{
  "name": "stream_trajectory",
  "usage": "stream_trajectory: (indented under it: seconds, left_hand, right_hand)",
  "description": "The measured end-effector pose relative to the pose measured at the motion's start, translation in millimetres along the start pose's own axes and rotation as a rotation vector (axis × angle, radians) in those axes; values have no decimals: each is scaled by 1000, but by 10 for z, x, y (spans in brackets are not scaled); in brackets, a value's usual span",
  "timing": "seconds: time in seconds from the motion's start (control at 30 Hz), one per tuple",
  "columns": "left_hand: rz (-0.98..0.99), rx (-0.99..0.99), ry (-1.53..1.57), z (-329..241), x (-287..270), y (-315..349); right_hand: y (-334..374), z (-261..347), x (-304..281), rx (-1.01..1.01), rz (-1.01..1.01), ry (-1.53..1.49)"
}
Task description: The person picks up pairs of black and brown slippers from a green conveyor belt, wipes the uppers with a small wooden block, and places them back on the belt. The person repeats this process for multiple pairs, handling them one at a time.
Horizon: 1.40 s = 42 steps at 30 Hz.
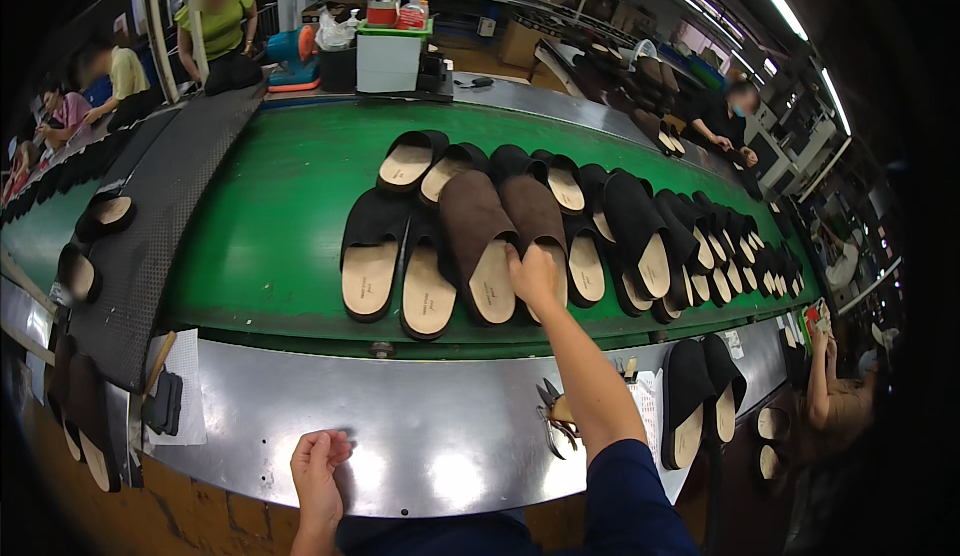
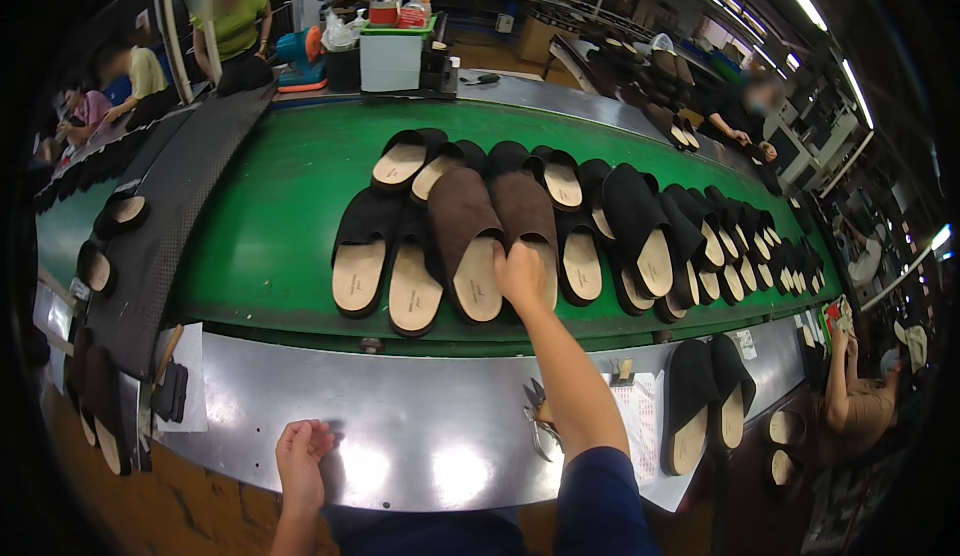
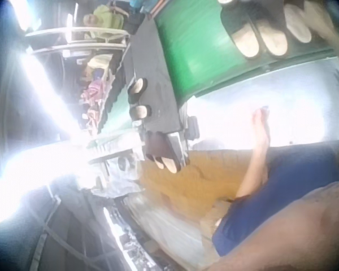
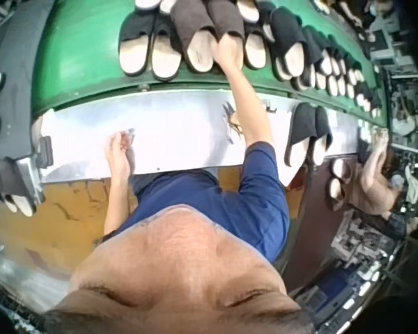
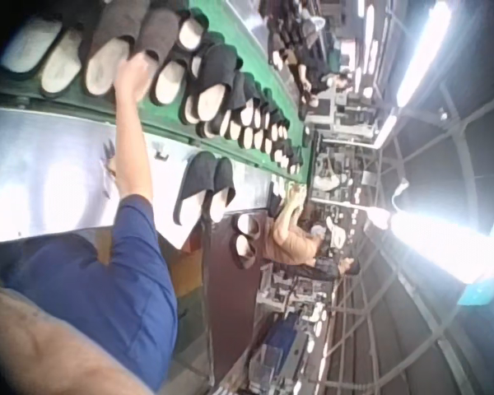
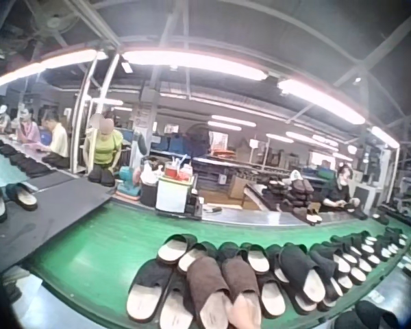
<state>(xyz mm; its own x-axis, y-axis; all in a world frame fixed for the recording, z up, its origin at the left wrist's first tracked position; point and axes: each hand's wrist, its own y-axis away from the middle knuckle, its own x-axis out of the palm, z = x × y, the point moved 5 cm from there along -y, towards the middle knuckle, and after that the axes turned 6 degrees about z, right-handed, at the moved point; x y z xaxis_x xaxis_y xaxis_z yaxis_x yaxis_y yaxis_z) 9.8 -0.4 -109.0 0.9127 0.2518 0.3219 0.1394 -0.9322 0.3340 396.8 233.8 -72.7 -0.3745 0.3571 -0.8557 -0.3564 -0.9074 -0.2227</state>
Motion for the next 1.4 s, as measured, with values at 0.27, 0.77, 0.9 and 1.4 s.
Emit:
stream_trajectory:
  seconds: [0.27,0.77,0.9,1.4]
  left_hand:
    - [218,-7,17,66,255,-60]
    - [228,84,-190,353,513,108]
    - [257,-44,38,199,551,180]
    - [597,-249,612,-14,699,186]
  right_hand:
    - [1159,502,-465,-30,-63,-257]
    - [2877,54,-266,-5,341,-607]
    - [2757,169,-344,503,549,-1198]
    - [2663,402,-413,493,548,-1885]
